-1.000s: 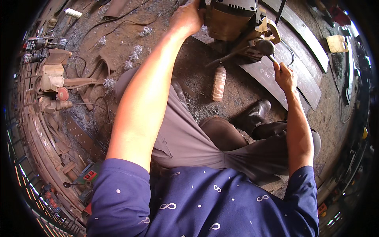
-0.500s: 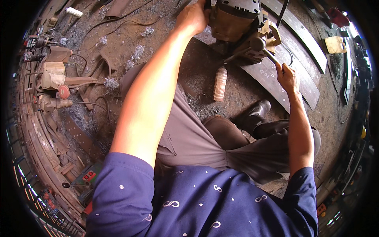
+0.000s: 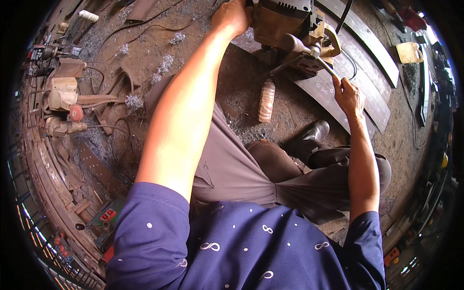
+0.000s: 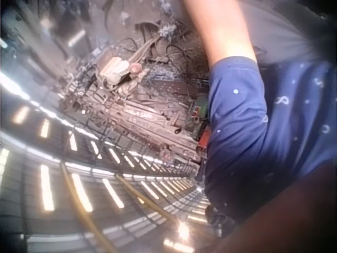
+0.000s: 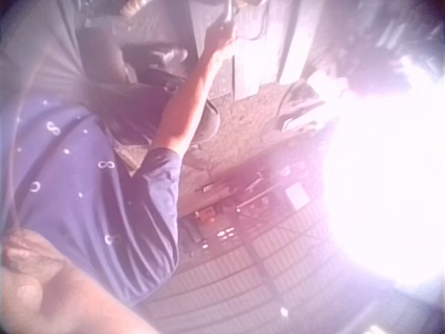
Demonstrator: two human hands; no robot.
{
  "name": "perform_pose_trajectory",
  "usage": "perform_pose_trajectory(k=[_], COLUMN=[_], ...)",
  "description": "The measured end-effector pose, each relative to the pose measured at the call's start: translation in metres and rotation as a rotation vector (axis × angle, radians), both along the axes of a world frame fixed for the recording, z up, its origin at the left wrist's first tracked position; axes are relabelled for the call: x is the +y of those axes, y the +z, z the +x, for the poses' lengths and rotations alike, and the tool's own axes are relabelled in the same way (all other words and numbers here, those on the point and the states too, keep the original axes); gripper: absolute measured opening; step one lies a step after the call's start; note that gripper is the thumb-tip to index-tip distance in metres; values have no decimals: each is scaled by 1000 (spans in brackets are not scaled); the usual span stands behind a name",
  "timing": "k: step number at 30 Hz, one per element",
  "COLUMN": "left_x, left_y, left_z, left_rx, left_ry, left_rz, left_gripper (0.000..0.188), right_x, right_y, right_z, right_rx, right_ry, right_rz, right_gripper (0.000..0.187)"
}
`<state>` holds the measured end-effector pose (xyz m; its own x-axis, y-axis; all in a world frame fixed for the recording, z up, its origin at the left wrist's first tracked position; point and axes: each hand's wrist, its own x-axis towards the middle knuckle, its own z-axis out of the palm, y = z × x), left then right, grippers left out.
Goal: The person sits on the floor and uses a portable drill press to drill holes into a flat metal plate. They repeatedly position the plate, lower the drill, and retract it, creating multiple holes in sequence.
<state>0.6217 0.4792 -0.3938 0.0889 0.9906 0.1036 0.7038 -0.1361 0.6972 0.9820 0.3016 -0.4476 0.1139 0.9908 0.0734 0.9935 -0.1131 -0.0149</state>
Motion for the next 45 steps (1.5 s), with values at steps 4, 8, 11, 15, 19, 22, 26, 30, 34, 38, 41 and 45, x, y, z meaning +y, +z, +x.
perform_pose_trajectory(k=[4, 8, 11, 15, 19, 22, 26, 30, 34, 38, 41, 45], left_x=[-4, -13, -15, -6, 3, -9, -17, -11, 2, -4, -14, -21], left_y=[1, 7, 9, -2, -8, 5, 15, 7, -8, 0, 11, 14], left_z=[-2, -5, -6, -5, -5, -1, -4, -6, -5, -3, -6, -8], left_rx=[6, 26, 82, 34, 29, -2, 37, 6, 38, 17, 34, 82], left_ry=[-11, -55, -66, -49, -22, -42, -52, -76, -21, -51, -84, -70], left_rz=[10, 14, 24, 52, 57, 20, -36, 8, 89, 39, 5, 12], left_gripper=[26, 24, 22, 23, 24, 24, 23, 22, 20, 21, 21, 23], right_x=[9, 15, 12, 6, 9, 12, 15, 9, 6, 12, 19, 21], right_y=[0, 2, 1, 0, 2, 3, 2, 3, 6, 5, 4, 4], right_z=[17, 29, 26, 11, 12, 22, 27, 15, 2, 17, 28, 27], right_rx=[45, 104, 83, 21, 40, 60, 79, 40, 14, 63, 80, 80], right_ry=[16, 73, 49, 22, 27, 25, 1, -3, 23, 43, 75, 60], right_rz=[-33, -4, -4, 13, -11, -45, -45, -19, 11, -11, -10, 2], right_gripper=[48, 47, 47, 50, 50, 49, 49, 50, 50, 49, 49, 50])
